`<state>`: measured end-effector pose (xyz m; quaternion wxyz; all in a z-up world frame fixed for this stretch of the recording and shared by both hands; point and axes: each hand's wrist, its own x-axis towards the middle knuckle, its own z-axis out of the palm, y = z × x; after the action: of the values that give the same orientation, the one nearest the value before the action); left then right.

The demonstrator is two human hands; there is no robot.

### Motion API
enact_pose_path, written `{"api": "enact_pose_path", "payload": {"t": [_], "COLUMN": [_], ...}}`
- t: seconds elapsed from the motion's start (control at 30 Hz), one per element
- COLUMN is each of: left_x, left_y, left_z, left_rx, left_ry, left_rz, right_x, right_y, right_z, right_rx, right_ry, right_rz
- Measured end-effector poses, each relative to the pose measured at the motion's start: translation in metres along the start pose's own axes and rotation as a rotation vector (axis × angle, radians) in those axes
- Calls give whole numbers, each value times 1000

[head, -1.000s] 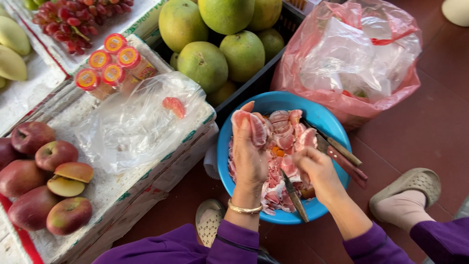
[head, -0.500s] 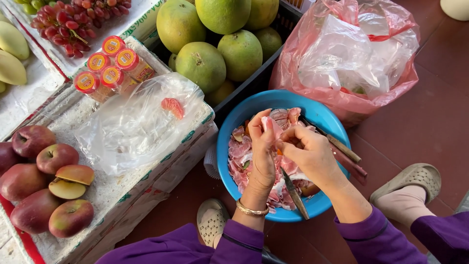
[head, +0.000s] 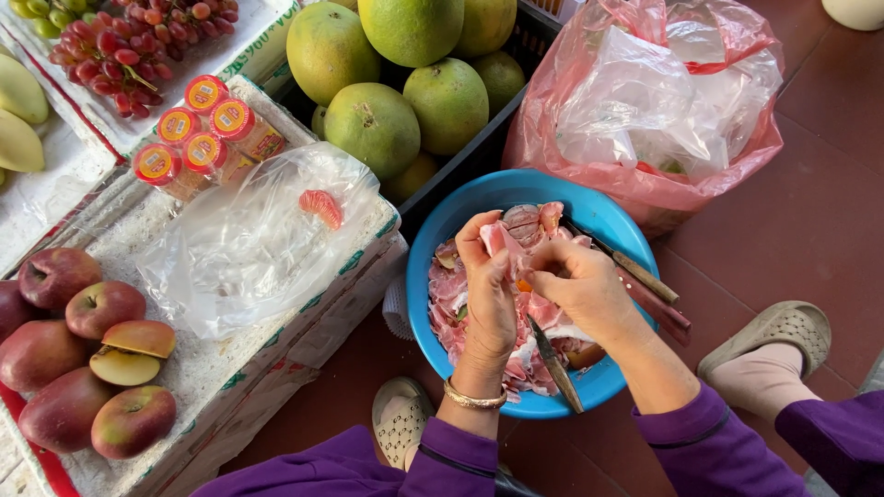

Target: A person sits on the ground at a fruit stall, using a knife to peel and trim food items into a blue bowl.

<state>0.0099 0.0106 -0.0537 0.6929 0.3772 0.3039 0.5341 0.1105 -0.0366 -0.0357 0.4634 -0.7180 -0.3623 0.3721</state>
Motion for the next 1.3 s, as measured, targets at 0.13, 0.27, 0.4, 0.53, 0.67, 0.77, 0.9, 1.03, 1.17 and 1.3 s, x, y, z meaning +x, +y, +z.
{"api": "enact_pose_path", "payload": {"t": [0.13, 0.27, 0.4, 0.53, 0.67, 0.77, 0.9, 1.03, 1.17, 1.3], "left_x": [0, 0, 0, 1, -2, 2, 4, 14, 23, 54], "left_y": [4, 2, -4, -2, 3, -4, -27, -54, -86, -145], "left_z": [1, 2, 1, -2, 2, -5, -17, -21, -34, -60], "left_rx": [-83, -90, -23, 98, 174, 253, 325, 464, 357, -149], "left_ry": [5, -5, -13, -40, -59, -130, -159, -114, -73, 105], "left_rz": [-9, 5, 51, 88, 136, 247, 387, 444, 360, -156], "right_x": [-1, -6, -6, -4, -5, 1, 1, 16, 12, 9], "right_y": [-1, -2, -14, -10, -13, 1, 4, 25, 3, -12], "right_z": [-9, -9, 1, 2, 1, 4, 6, 2, -6, -16], "right_rx": [-174, -148, -128, -83, -44, -109, -294, -314, -401, -367], "right_ry": [42, -8, 47, 39, 39, 72, 140, 90, -1, 25], "right_rz": [-94, -139, -176, -161, -133, -91, -102, -91, -12, -41]}}
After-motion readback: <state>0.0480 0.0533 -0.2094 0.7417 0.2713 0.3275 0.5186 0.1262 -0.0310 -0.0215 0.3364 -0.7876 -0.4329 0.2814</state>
